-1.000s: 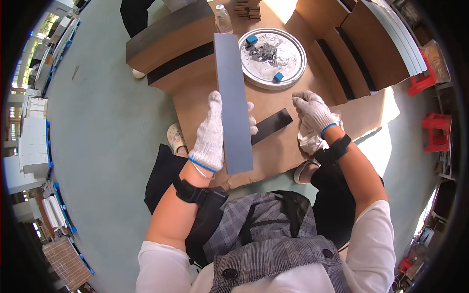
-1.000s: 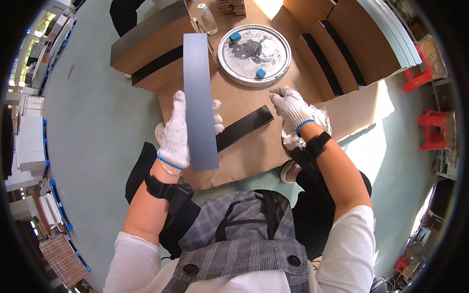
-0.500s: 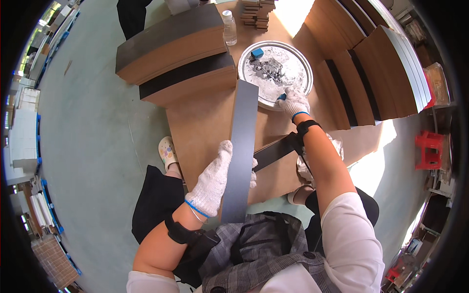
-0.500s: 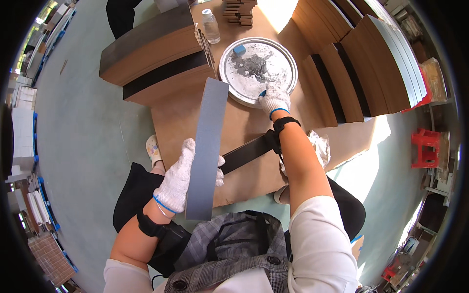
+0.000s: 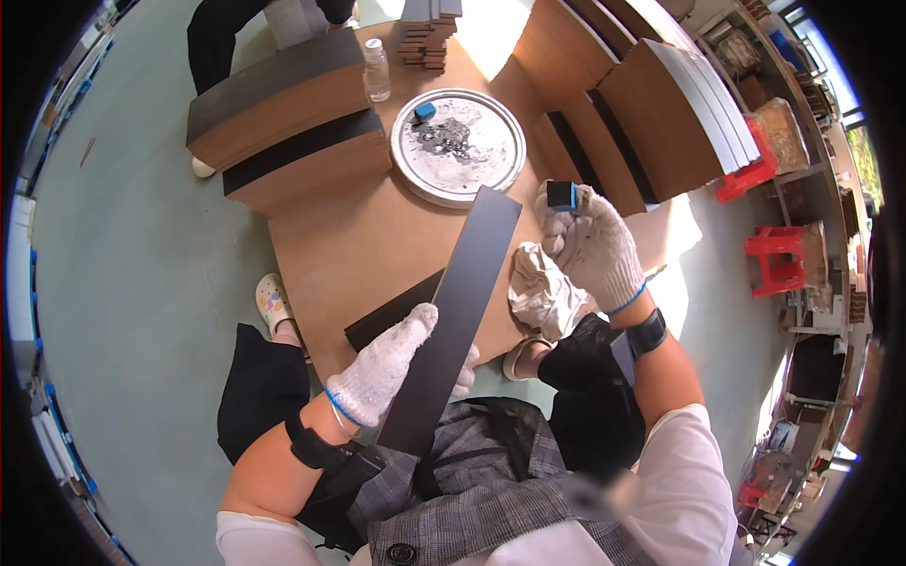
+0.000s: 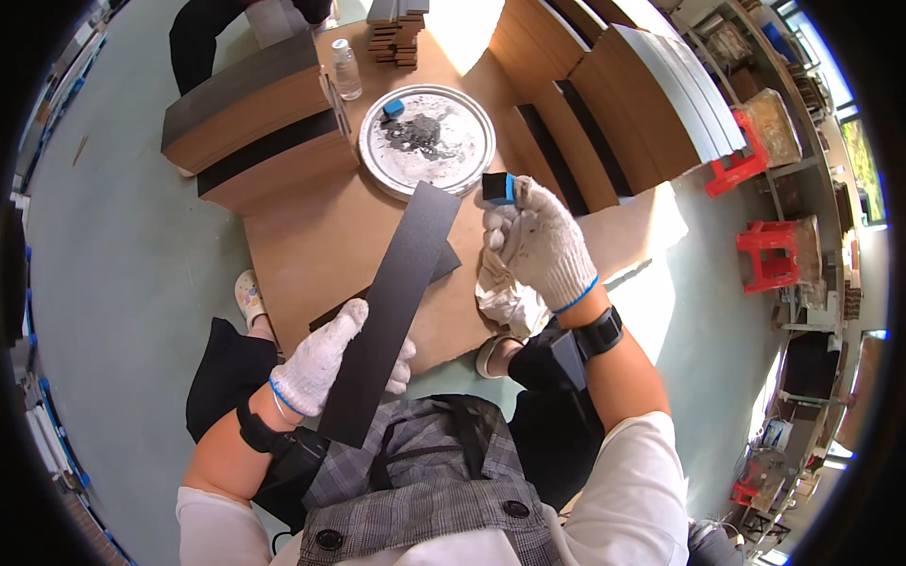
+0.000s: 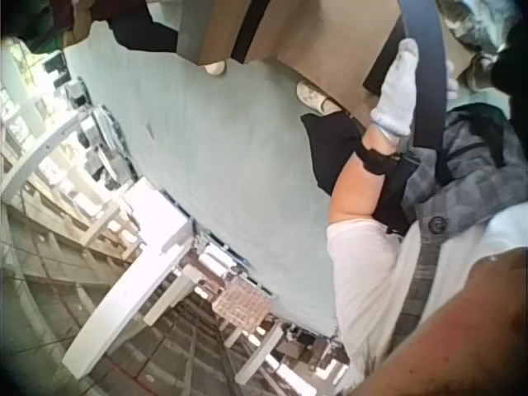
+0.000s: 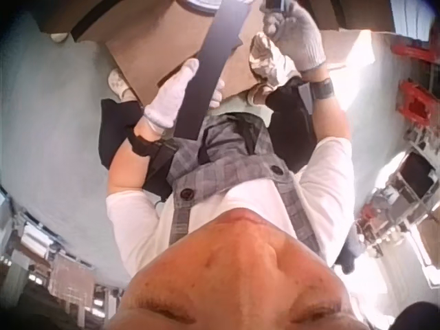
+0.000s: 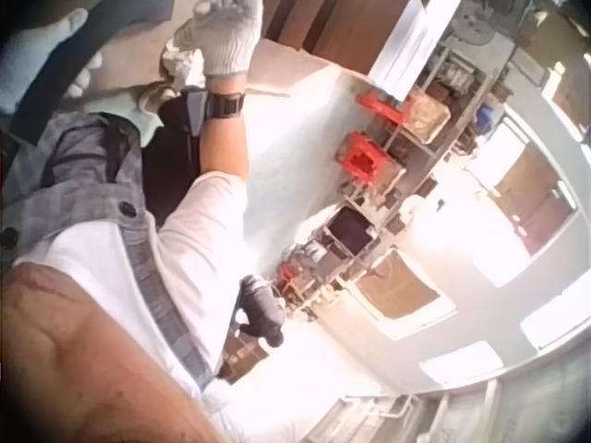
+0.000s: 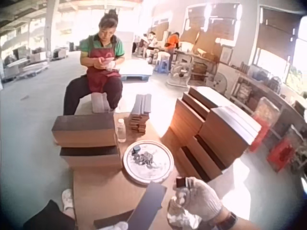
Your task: Applying a finish or wax to black wooden slats using a sponge and stacking them.
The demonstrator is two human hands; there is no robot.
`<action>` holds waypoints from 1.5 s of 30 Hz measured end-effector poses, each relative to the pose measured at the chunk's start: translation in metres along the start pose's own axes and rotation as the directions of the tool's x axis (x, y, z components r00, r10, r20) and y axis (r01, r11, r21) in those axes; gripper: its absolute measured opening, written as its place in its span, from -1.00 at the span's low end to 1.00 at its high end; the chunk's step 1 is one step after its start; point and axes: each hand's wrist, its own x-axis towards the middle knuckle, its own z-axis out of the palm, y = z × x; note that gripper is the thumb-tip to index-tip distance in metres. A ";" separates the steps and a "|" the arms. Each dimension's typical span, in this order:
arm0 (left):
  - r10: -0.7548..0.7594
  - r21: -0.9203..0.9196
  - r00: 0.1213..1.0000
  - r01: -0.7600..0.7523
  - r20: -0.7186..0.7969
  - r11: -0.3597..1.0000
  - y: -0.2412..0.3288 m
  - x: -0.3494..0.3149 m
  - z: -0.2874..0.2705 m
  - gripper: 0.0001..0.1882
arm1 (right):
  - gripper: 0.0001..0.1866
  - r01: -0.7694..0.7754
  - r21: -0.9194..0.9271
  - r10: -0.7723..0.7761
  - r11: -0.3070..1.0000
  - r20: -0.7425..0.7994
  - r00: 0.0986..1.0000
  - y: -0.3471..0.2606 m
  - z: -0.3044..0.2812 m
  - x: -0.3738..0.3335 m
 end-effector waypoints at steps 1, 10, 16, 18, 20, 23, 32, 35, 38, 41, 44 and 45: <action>-0.015 0.121 1.000 0.014 0.001 0.993 -0.005 -0.003 0.004 -0.52 | -0.67 0.009 0.061 -0.010 0.998 0.011 1.000 0.005 0.002 -0.017; -0.067 0.247 0.987 0.030 0.145 0.969 -0.031 -0.022 0.009 -0.47 | -0.50 0.056 0.302 -0.087 0.952 0.090 0.992 0.031 -0.008 -0.069; -0.132 0.202 0.986 0.109 0.102 0.973 -0.023 -0.020 0.008 -0.44 | -0.47 0.061 0.263 -0.095 0.963 0.120 0.988 0.023 -0.015 -0.065; -0.137 0.200 0.986 0.116 0.096 0.973 -0.020 -0.021 0.009 -0.44 | -0.46 0.041 0.244 -0.064 0.969 0.090 0.994 0.020 -0.017 -0.062; -0.141 0.238 0.988 0.122 0.066 0.964 -0.017 -0.022 0.012 -0.43 | -0.45 0.050 0.201 -0.066 0.978 0.077 0.995 0.017 -0.019 -0.060; -0.159 0.309 0.984 0.127 0.083 0.943 -0.012 -0.021 0.015 -0.41 | -0.45 0.050 0.172 -0.062 0.984 0.064 0.996 0.014 -0.021 -0.058; -0.211 0.271 0.977 0.200 0.010 0.942 -0.014 -0.017 0.018 -0.34 | -0.42 0.019 0.221 -0.027 0.975 0.033 0.999 0.012 -0.026 -0.061; -0.218 0.277 0.975 0.198 0.041 0.940 -0.015 -0.015 0.018 -0.33 | -0.45 0.009 0.232 -0.029 0.973 0.084 0.996 0.011 -0.027 -0.061; -0.228 0.288 0.972 0.200 0.065 0.936 -0.016 -0.016 0.017 -0.33 | -0.53 0.162 -0.416 -0.164 0.895 0.031 0.986 0.001 -0.024 -0.066; -0.272 0.238 0.960 0.249 0.071 0.939 -0.020 -0.020 0.010 -0.44 | -0.58 0.173 -0.829 -0.395 0.531 -0.062 0.917 -0.006 -0.014 -0.071; -0.232 0.392 0.973 0.212 0.004 0.895 -0.029 -0.018 -0.009 -0.58 | -0.56 0.294 -0.833 -0.562 0.469 -0.025 0.827 -0.006 -0.004 -0.070; -0.263 0.371 0.964 0.253 -0.023 0.894 -0.034 -0.019 -0.015 -0.58 | -0.57 0.349 -0.900 -0.588 0.260 0.139 0.797 -0.008 -0.002 -0.070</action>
